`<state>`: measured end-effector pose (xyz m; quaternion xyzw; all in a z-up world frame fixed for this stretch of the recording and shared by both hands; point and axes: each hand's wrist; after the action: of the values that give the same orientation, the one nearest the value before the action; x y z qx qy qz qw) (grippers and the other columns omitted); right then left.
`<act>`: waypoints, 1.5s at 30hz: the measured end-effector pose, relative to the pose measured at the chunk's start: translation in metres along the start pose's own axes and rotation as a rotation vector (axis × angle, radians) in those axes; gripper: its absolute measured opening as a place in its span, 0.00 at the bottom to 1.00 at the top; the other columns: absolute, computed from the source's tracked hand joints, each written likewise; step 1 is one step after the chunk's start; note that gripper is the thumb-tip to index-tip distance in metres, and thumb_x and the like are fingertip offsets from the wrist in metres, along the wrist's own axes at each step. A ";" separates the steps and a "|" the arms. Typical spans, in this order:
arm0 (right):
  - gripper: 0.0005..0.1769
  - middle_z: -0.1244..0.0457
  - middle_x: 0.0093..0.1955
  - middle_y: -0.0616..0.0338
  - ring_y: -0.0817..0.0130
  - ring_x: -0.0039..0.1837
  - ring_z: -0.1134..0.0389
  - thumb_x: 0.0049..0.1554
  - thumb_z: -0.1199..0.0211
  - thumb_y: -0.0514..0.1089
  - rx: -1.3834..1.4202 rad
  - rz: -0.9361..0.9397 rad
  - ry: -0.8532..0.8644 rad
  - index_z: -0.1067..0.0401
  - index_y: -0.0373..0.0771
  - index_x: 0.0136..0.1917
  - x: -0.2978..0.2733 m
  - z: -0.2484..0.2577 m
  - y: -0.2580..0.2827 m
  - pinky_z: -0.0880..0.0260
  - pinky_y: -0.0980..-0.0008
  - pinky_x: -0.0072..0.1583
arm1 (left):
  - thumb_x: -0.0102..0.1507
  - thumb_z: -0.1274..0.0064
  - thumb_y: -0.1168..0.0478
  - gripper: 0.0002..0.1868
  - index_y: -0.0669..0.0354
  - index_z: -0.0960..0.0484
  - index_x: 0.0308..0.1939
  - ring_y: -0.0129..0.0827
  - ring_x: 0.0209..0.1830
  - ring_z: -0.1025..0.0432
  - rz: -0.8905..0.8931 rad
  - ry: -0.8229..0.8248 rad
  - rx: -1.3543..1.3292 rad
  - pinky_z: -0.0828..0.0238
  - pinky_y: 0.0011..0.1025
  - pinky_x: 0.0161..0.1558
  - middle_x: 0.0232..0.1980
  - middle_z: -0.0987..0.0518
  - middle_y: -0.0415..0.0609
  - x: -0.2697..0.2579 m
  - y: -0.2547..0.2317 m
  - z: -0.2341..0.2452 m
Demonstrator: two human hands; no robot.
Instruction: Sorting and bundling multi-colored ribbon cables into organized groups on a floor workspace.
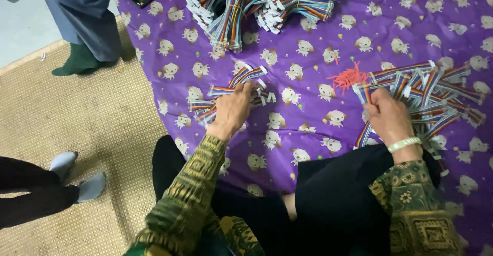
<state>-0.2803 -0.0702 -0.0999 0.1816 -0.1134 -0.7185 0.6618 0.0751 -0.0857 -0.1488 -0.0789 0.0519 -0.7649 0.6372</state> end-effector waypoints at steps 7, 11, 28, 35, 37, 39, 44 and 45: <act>0.05 0.41 0.31 0.57 0.67 0.36 0.34 0.59 0.43 0.31 0.354 0.190 -0.192 0.39 0.30 0.44 -0.006 0.017 0.032 0.37 0.70 0.38 | 0.57 0.45 0.52 0.16 0.52 0.23 0.46 0.31 0.18 0.32 0.173 0.177 -0.075 0.32 0.28 0.18 0.40 0.25 0.48 0.016 0.015 0.014; 0.07 0.35 0.41 0.44 0.61 0.40 0.33 0.56 0.46 0.30 0.630 0.175 0.001 0.35 0.30 0.50 -0.009 0.004 0.048 0.32 0.65 0.41 | 0.56 0.42 0.52 0.23 0.61 0.28 0.50 0.47 0.29 0.30 0.231 0.103 -0.203 0.29 0.43 0.30 0.41 0.29 0.54 0.007 0.000 0.049; 0.18 0.41 0.42 0.46 0.60 0.37 0.32 0.57 0.45 0.46 1.133 -0.170 0.310 0.31 0.27 0.51 -0.035 0.014 0.047 0.27 0.63 0.41 | 0.54 0.43 0.64 0.12 0.65 0.26 0.19 0.16 0.05 0.51 0.549 0.009 -1.576 0.56 0.16 0.09 0.09 0.40 0.39 -0.014 -0.080 0.098; 0.10 0.38 0.38 0.52 0.64 0.37 0.31 0.52 0.40 0.34 1.370 -0.163 0.166 0.32 0.28 0.49 -0.032 0.002 0.024 0.26 0.65 0.42 | 0.59 0.46 0.62 0.15 0.65 0.27 0.19 0.16 0.04 0.54 0.522 -0.034 -1.595 0.58 0.17 0.09 0.09 0.42 0.38 -0.007 -0.093 0.087; 0.10 0.38 0.38 0.50 0.62 0.36 0.31 0.51 0.40 0.33 1.424 -0.191 0.059 0.31 0.29 0.48 -0.025 0.002 0.015 0.25 0.63 0.41 | 0.60 0.47 0.60 0.16 0.66 0.27 0.20 0.13 0.06 0.56 0.499 -0.023 -1.638 0.59 0.16 0.09 0.10 0.44 0.37 0.004 -0.099 0.077; 0.08 0.39 0.38 0.54 0.65 0.38 0.31 0.54 0.40 0.36 1.580 -0.287 -0.202 0.32 0.36 0.48 -0.021 0.006 0.005 0.24 0.68 0.43 | 0.58 0.43 0.58 0.14 0.65 0.28 0.27 0.16 0.06 0.49 0.541 -0.045 -1.602 0.54 0.17 0.09 0.18 0.26 0.52 0.015 -0.106 0.062; 0.04 0.36 0.38 0.55 0.64 0.41 0.29 0.55 0.39 0.36 1.818 -0.384 -0.484 0.31 0.40 0.45 -0.008 -0.008 -0.030 0.23 0.68 0.48 | 0.53 0.44 0.53 0.12 0.55 0.19 0.35 0.42 0.32 0.27 0.362 0.198 -0.889 0.33 0.36 0.35 0.28 0.22 0.51 0.056 -0.140 -0.015; 0.03 0.35 0.39 0.54 0.64 0.42 0.28 0.55 0.39 0.37 1.870 -0.422 -0.530 0.30 0.43 0.43 -0.007 -0.011 -0.037 0.22 0.69 0.50 | 0.52 0.44 0.52 0.14 0.50 0.19 0.40 0.48 0.41 0.25 0.334 0.217 -0.737 0.30 0.42 0.42 0.34 0.20 0.51 0.064 -0.150 -0.030</act>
<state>-0.3088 -0.0583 -0.1240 0.4802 -0.7439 -0.4604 0.0642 -0.0867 -0.1222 -0.1473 -0.2108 0.4010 -0.5852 0.6725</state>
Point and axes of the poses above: each hand's wrist, its own x-axis towards the middle knuckle, its own z-axis out of the back of the hand, y = z × x
